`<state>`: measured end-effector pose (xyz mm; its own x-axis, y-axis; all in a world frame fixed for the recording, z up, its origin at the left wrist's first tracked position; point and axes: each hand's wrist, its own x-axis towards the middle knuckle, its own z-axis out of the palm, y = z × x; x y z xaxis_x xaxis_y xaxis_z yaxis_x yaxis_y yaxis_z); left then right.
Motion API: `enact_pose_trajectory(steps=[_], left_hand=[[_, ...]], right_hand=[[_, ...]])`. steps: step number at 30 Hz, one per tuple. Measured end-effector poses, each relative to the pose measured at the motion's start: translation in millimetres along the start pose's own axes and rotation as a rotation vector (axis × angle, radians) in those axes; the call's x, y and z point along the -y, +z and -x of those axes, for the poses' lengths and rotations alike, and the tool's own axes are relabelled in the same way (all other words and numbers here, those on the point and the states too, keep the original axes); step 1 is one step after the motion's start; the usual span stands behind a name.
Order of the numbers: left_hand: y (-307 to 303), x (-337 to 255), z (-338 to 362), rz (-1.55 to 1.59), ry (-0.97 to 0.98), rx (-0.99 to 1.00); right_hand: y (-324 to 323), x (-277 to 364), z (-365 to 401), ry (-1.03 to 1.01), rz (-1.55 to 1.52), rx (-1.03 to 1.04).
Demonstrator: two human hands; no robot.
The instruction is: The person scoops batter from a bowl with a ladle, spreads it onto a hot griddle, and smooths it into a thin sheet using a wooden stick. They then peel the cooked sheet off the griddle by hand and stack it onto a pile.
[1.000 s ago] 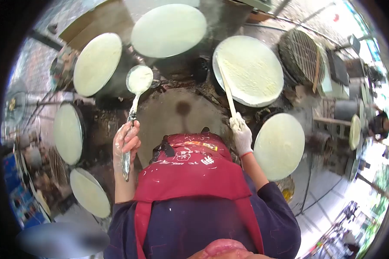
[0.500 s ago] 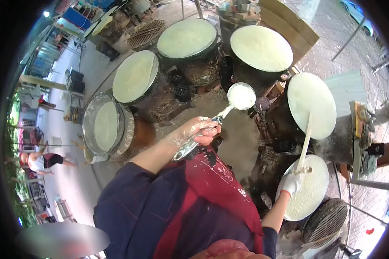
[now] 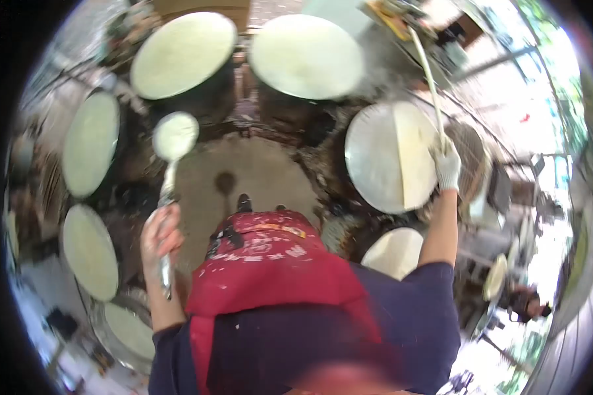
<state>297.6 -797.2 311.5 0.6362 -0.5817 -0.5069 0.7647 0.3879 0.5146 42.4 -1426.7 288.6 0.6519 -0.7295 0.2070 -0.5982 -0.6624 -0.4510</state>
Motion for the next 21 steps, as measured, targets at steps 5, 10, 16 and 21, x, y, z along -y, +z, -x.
enact_pose_trajectory(steps=[5,10,16,21], left_hand=[[-25,23,46,0.340,0.097,0.049],[-38,50,115,0.527,0.173,0.103],[-48,65,197,0.642,0.344,-0.063],[-114,73,271,0.645,0.599,-0.222]], right_hand=[[-57,-2,-53,0.134,-0.282,0.089],[-97,39,-90,-0.107,0.169,0.157],[-38,176,-69,-0.624,0.071,0.168],[67,345,-11,-0.764,0.349,0.279]])
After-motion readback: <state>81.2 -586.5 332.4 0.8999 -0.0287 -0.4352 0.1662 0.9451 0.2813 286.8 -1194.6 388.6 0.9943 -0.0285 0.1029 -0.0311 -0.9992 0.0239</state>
